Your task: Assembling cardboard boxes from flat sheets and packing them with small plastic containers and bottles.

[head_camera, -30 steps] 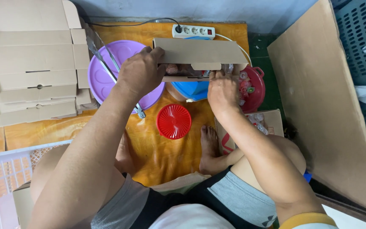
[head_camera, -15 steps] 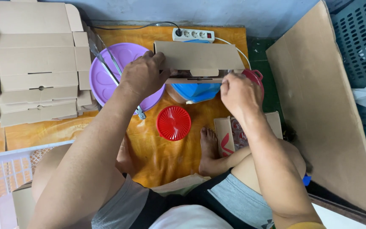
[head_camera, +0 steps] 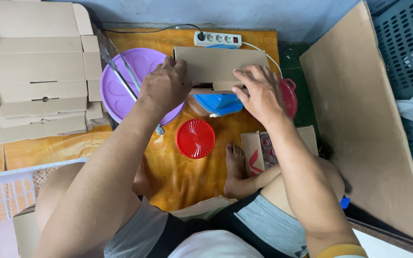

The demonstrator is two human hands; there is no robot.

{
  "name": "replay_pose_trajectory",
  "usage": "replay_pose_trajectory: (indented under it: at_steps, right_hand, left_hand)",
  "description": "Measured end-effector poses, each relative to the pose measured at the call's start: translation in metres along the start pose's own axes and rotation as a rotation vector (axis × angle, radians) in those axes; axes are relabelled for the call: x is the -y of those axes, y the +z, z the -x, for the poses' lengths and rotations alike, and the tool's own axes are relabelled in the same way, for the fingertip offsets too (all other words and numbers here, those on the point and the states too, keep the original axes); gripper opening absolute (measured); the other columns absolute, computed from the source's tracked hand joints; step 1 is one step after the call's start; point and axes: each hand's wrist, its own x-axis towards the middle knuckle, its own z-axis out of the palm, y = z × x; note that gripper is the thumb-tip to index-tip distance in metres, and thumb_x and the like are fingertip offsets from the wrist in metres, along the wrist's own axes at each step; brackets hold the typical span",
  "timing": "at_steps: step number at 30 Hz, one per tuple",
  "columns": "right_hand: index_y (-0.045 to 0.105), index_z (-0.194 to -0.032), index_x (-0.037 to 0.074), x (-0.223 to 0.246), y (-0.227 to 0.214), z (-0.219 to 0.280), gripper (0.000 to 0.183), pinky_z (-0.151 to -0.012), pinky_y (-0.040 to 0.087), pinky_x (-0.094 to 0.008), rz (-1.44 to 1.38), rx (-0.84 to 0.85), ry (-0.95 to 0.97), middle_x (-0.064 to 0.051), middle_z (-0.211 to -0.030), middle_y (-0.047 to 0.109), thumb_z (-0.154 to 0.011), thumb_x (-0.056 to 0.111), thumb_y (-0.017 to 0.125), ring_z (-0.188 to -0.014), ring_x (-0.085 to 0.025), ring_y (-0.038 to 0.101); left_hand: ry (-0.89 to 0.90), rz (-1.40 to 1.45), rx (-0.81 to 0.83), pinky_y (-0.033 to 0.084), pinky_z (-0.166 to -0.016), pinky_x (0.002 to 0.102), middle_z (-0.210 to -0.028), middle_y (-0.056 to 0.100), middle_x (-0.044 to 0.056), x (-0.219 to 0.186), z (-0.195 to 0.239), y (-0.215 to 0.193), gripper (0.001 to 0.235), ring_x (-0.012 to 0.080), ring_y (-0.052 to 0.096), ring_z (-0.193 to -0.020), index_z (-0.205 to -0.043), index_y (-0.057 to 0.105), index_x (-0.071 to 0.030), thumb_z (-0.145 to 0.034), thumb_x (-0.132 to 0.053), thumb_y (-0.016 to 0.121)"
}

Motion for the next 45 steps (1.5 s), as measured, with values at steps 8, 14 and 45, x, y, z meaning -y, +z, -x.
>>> replay_pose_trajectory:
  at_steps: [8, 14, 45]
  right_hand:
    - [0.07, -0.124, 0.02, -0.005, 0.021, -0.002, 0.032, -0.084, 0.049, -0.044, 0.077, -0.11, -0.113, -0.004, -0.11, 0.059, -0.095, 0.032, 0.072, -0.107, -0.027, 0.06]
    - [0.072, -0.114, 0.016, 0.0, 0.021, -0.004, 0.024, -0.083, 0.051, -0.043, 0.084, -0.175, -0.148, -0.005, -0.105, 0.059, -0.094, 0.03, 0.074, -0.101, -0.027, 0.061]
    - [0.069, -0.102, 0.006, 0.02, 0.041, 0.005, 0.015, -0.076, 0.049, -0.041, 0.27, -0.413, -0.303, -0.007, -0.092, 0.057, -0.1, 0.021, 0.071, -0.089, -0.027, 0.062]
  left_hand:
    - [0.013, 0.003, 0.009, 0.062, -0.082, 0.043, -0.113, 0.059, 0.011, 0.002, -0.004, 0.015, 0.045, 0.0328, 0.073, -0.098, -0.118, 0.061, -0.013, -0.088, -0.042, 0.076]
    - [0.042, -0.014, 0.008, 0.062, -0.081, 0.043, -0.111, 0.058, 0.011, 0.001, -0.006, 0.017, 0.043, 0.0344, 0.073, -0.097, -0.117, 0.06, -0.012, -0.089, -0.04, 0.076]
    - [-0.012, -0.07, 0.131, 0.06, -0.089, 0.043, -0.126, 0.045, 0.013, -0.009, -0.004, 0.014, 0.044, 0.0347, 0.063, -0.112, -0.124, 0.057, -0.013, -0.095, -0.042, 0.071]
